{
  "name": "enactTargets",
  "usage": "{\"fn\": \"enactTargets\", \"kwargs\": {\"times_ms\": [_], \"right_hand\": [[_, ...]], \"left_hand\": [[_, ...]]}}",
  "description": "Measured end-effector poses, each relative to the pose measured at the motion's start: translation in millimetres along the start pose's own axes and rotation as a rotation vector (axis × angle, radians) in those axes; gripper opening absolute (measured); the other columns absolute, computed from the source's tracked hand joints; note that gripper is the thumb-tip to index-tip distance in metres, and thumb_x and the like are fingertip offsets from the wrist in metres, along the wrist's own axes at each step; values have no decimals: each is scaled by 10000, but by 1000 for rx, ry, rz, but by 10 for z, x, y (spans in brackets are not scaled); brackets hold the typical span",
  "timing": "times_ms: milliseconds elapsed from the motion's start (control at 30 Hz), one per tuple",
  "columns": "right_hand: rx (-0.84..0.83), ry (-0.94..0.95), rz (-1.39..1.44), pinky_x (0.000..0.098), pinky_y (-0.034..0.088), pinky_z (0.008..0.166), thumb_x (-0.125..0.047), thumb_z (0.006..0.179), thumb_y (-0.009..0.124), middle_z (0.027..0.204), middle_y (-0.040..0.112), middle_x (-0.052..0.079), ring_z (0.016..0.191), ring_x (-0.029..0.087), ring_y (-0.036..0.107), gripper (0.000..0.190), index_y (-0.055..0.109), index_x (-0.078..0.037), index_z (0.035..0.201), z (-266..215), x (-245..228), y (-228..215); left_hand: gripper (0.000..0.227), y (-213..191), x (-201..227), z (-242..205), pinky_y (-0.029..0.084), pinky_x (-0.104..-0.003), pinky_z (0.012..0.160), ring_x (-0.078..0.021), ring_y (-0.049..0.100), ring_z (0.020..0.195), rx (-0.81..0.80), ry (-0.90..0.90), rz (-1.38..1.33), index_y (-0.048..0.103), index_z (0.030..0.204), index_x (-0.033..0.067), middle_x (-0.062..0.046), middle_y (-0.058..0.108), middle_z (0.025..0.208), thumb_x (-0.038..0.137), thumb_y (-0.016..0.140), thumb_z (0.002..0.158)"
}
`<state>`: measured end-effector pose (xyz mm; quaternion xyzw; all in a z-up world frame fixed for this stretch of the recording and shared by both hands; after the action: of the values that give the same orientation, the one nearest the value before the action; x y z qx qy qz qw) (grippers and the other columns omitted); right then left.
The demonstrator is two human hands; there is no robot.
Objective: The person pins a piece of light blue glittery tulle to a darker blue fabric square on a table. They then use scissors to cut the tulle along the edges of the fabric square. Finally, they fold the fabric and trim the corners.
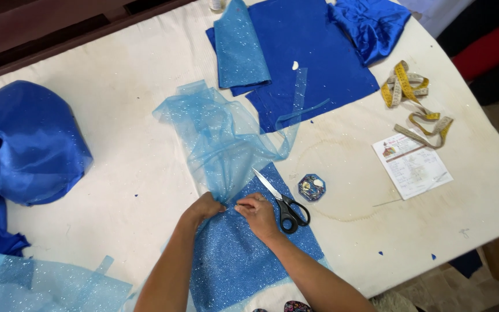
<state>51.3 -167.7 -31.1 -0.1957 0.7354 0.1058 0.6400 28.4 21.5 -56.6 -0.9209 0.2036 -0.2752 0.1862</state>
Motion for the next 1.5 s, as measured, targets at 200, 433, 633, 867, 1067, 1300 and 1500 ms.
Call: {"fn": "enactTargets", "kwargs": {"times_ms": [200, 433, 633, 867, 1067, 1300, 1500], "right_hand": [[-190, -453, -575, 515, 479, 1005, -205, 989, 604, 1314, 554, 188, 1249, 384, 543, 343, 582, -47, 1292, -359, -512, 52], [-135, -712, -1342, 572, -45, 1242, -824, 955, 93, 1652, 99, 113, 1539, 326, 31, 931, 148, -130, 1574, -447, -25, 316], [-164, -689, -1371, 602, -99, 1224, -823, 931, 53, 1651, 69, 101, 1532, 330, 5, 941, 86, -149, 1587, -444, -57, 305], [-403, -338, -1260, 545, -63, 1197, -828, 866, 214, 1667, 21, 116, 1523, 336, -34, 1019, 73, -131, 1595, -506, -376, 248], [-297, -264, -931, 502, 222, 1112, -458, 831, 648, 1516, 308, 123, 1364, 343, 295, 764, 341, -112, 1439, -321, -700, -154], [53, -93, -1042, 349, 497, 756, -274, 804, 719, 931, 720, -5, 840, 235, 678, 143, 797, -249, 922, 245, 107, -2059], [-235, -51, -1280, 385, 495, 714, -415, 887, 683, 1005, 708, -49, 936, 200, 657, 174, 755, -288, 979, 418, -99, -1966]], "left_hand": [[798, -348, -210, -461, 447, -519, 1101, -444, 560, 1299, -70, 75, 178, 611, 1349, -48, -296, 640, 1321, 332, 831, 683], [324, -514, -1192, -346, 438, -319, 651, -207, 596, 739, 6, -187, 202, 621, 736, 68, -47, 634, 750, 201, 914, 696], [403, -572, -1018, -700, 493, -371, 753, -260, 684, 936, 134, -324, 205, 677, 931, 113, -43, 737, 947, 311, 924, 682], [349, -550, -1363, -671, 496, -384, 743, -256, 636, 930, 264, -301, -76, 655, 890, 115, -78, 706, 971, 233, 926, 704], [599, -682, -1504, -794, 416, -407, 884, -241, 617, 1124, 378, -319, 2, 540, 1220, 183, -13, 707, 1172, 323, 881, 749], [664, -2, -1932, -1887, 326, -499, 1032, -371, 516, 1235, 1089, 9, 288, 464, 1410, 161, -140, 592, 1281, 226, 689, 789], [426, 1580, -1449, -2893, 598, -279, 1021, -202, 675, 1130, 527, -213, -931, 571, 1311, 101, -55, 683, 1272, 48, 675, 901]]}}
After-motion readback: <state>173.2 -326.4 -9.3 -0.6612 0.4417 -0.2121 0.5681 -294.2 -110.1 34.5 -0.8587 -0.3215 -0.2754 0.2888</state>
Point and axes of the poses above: each hand's wrist, its own z-axis towards the middle knuckle, its own y-axis out of the palm, x = y × z, the point moved 5 cm from there along z, towards the middle knuckle
